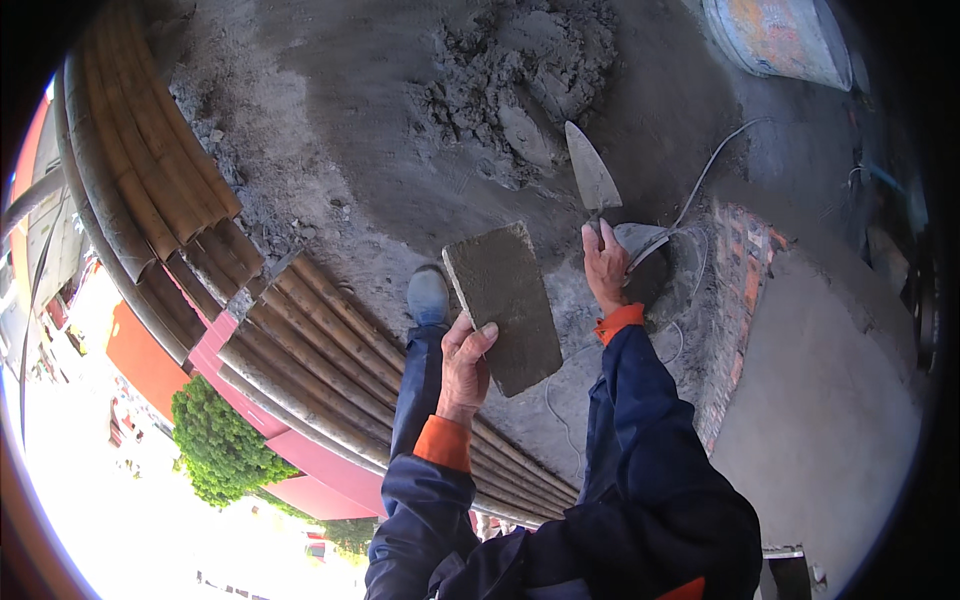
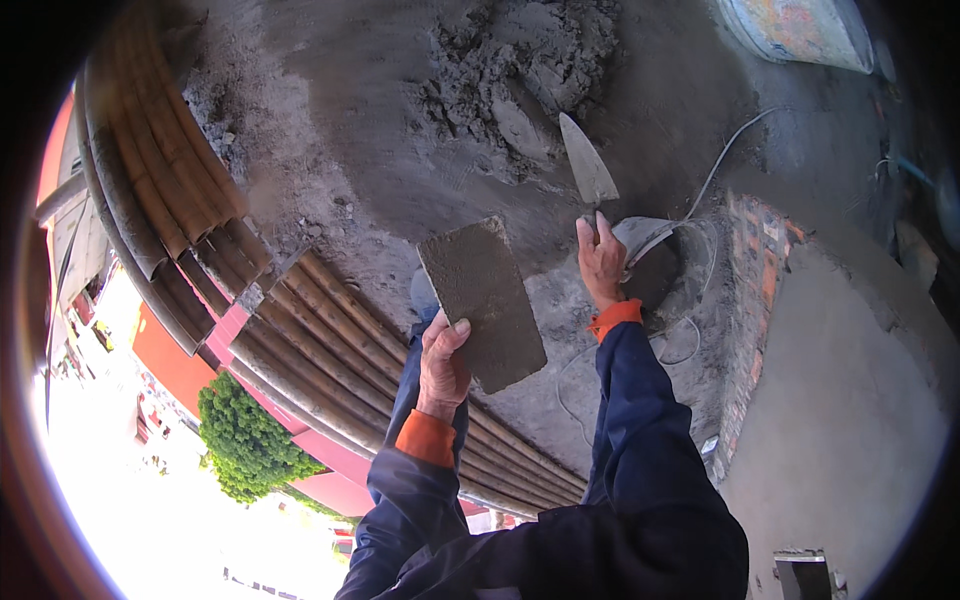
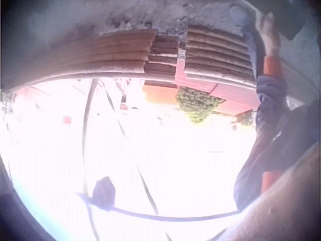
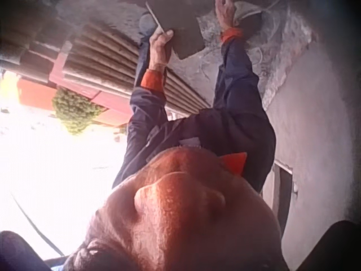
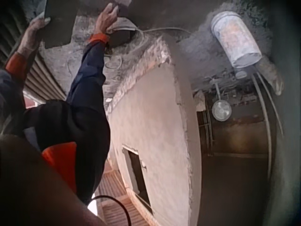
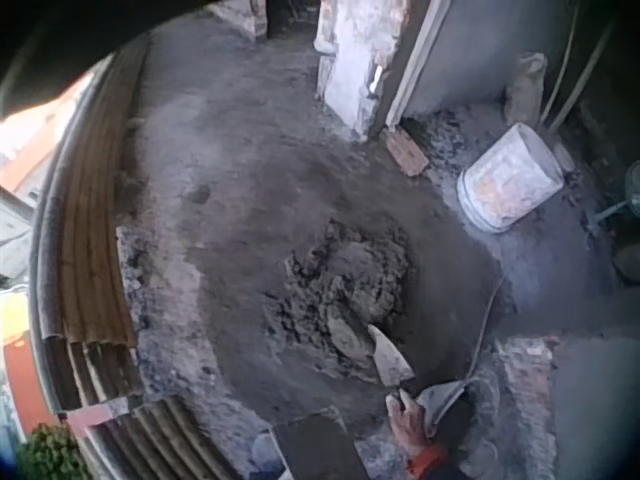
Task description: The person applies plaster to a wall with a trowel, using a long level to check the flatness of the surface. They then scoop more wet plaster from a bucket onto a small board and continue smoothing the wall.
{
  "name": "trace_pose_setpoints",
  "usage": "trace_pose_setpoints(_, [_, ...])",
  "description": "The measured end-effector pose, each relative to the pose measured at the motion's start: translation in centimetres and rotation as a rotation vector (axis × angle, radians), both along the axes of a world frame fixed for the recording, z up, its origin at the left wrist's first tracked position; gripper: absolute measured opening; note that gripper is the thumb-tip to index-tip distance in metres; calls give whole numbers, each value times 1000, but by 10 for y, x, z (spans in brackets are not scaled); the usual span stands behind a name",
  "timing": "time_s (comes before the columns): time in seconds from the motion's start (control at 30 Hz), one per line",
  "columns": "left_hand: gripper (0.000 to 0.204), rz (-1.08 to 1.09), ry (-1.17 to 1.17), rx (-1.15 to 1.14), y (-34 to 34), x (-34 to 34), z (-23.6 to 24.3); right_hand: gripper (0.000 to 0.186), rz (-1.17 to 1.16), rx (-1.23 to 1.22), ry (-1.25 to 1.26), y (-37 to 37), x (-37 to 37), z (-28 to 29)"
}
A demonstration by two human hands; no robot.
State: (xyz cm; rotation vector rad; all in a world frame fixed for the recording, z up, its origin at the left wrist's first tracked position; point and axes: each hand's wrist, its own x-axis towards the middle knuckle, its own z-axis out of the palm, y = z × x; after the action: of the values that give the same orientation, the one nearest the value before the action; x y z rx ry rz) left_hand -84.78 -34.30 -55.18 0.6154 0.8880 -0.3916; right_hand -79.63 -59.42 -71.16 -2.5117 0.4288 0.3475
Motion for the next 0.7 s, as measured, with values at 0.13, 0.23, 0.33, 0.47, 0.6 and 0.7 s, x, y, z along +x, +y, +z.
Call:
trace_pose_setpoints(0.13, [41, 21, 21, 33, 1, -7, -9, 40, -229, 542, 317, 51, 67, -27])
trace_pose_setpoints(0.23, [39, 69, 77, 57, 1, -7, -9, 34, -287, 767, 347, 77, 100, -31])
trace_pose_setpoints(0.33, [39, 43, 56, 91, 6, -10, -14, 33, -338, 869, 400, 74, 104, -12])
trace_pose_setpoints(0.47, [42, 34, -36, 190, 11, -1, -17, 35, -323, 972, 456, 65, 98, 55])
trace_pose_setpoints(0.6, [51, 31, -208, 285, 25, 19, 0, 39, -259, 946, 494, 61, 88, 187])
trace_pose_setpoints(0.7, [48, 86, -363, 319, 25, 63, 59, 35, -82, 806, 295, 76, 75, 325])
